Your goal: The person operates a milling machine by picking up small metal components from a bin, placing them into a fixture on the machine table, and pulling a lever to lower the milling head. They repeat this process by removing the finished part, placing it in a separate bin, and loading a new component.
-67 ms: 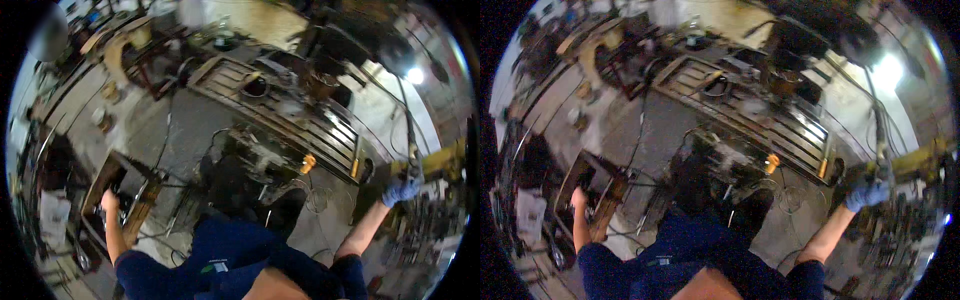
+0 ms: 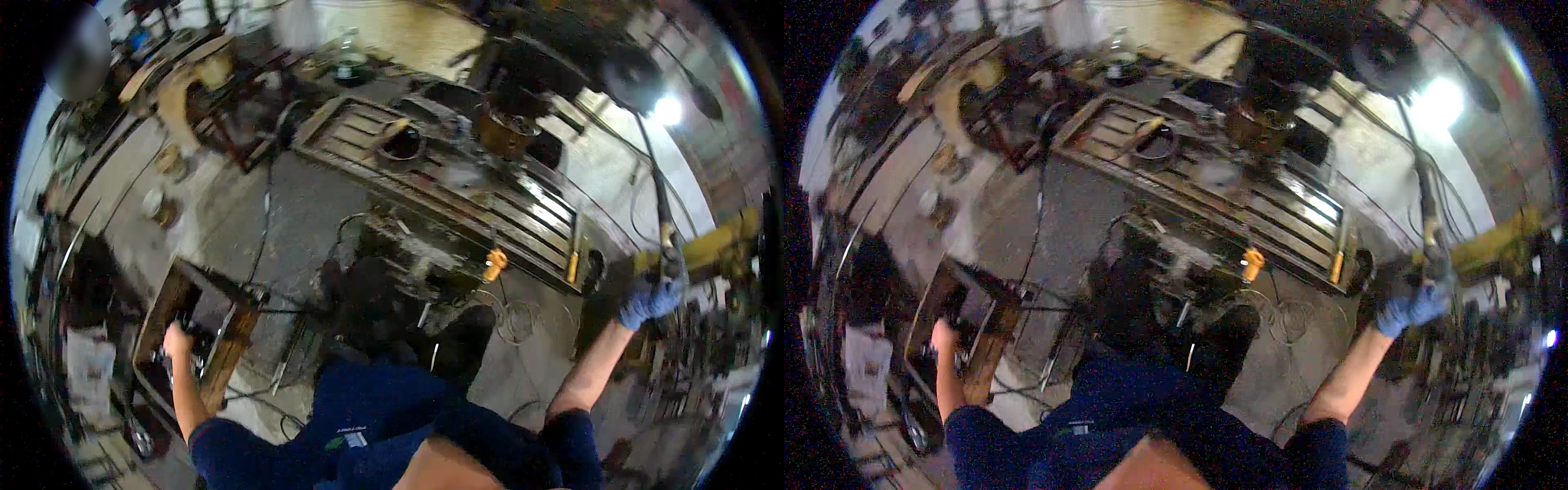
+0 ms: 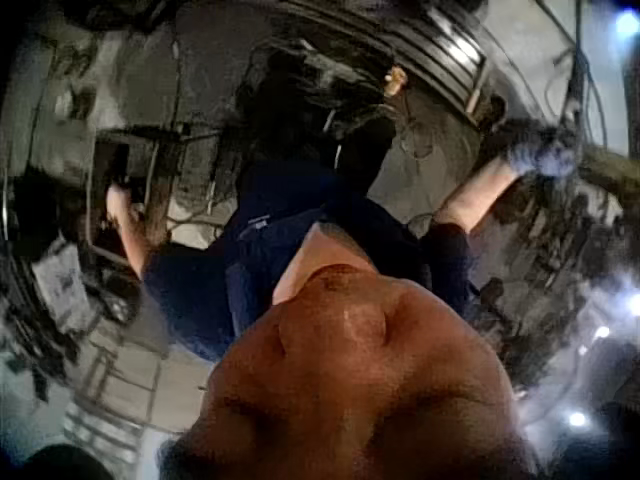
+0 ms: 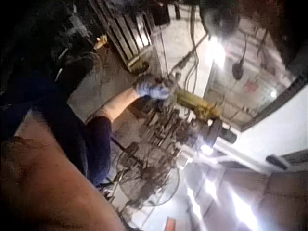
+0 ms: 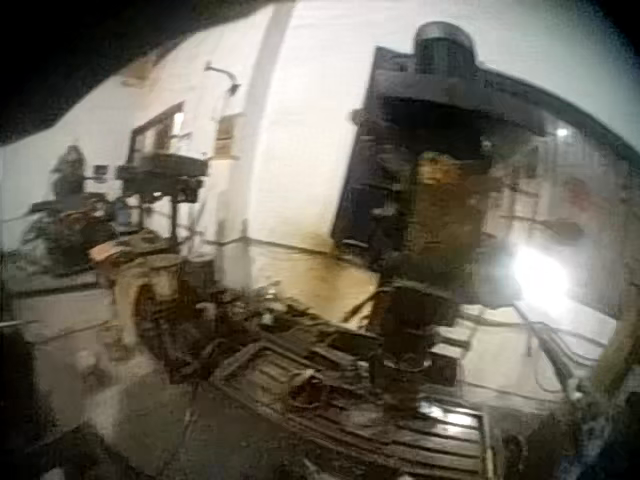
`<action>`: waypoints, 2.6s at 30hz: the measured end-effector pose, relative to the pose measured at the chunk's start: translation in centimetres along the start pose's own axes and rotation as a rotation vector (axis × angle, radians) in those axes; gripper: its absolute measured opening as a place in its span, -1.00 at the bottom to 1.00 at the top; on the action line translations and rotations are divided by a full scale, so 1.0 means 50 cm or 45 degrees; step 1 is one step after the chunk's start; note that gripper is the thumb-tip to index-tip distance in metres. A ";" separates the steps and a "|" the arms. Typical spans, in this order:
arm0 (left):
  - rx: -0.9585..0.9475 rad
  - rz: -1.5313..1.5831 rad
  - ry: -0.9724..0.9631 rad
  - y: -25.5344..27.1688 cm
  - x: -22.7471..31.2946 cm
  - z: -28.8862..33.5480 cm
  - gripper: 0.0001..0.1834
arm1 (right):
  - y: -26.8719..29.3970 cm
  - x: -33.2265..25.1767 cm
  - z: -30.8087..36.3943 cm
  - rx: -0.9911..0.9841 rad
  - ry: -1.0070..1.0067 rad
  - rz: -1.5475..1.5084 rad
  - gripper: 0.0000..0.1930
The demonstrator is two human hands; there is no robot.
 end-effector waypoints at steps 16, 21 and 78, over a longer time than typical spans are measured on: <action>-0.740 2.714 0.236 0.163 0.055 0.000 -0.77 | -0.002 0.010 -0.080 0.458 -0.358 -0.913 -0.87; -0.340 2.641 -0.470 0.292 0.273 -0.034 -0.65 | -0.006 0.007 -0.108 0.444 -0.341 -0.819 -0.74; -1.314 1.675 -0.763 0.342 0.754 0.323 -0.88 | -0.497 -0.226 0.271 -1.922 -0.517 -0.183 -0.56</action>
Point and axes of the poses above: each hand's wrist, its own z-axis away from the middle knuckle, its own y-axis out of the back of the hand, x = y × z, the point moved 7 cm from there along -z, towards the middle knuckle, and after that the axes turned 13 degrees about y, right-handed, at the moved point
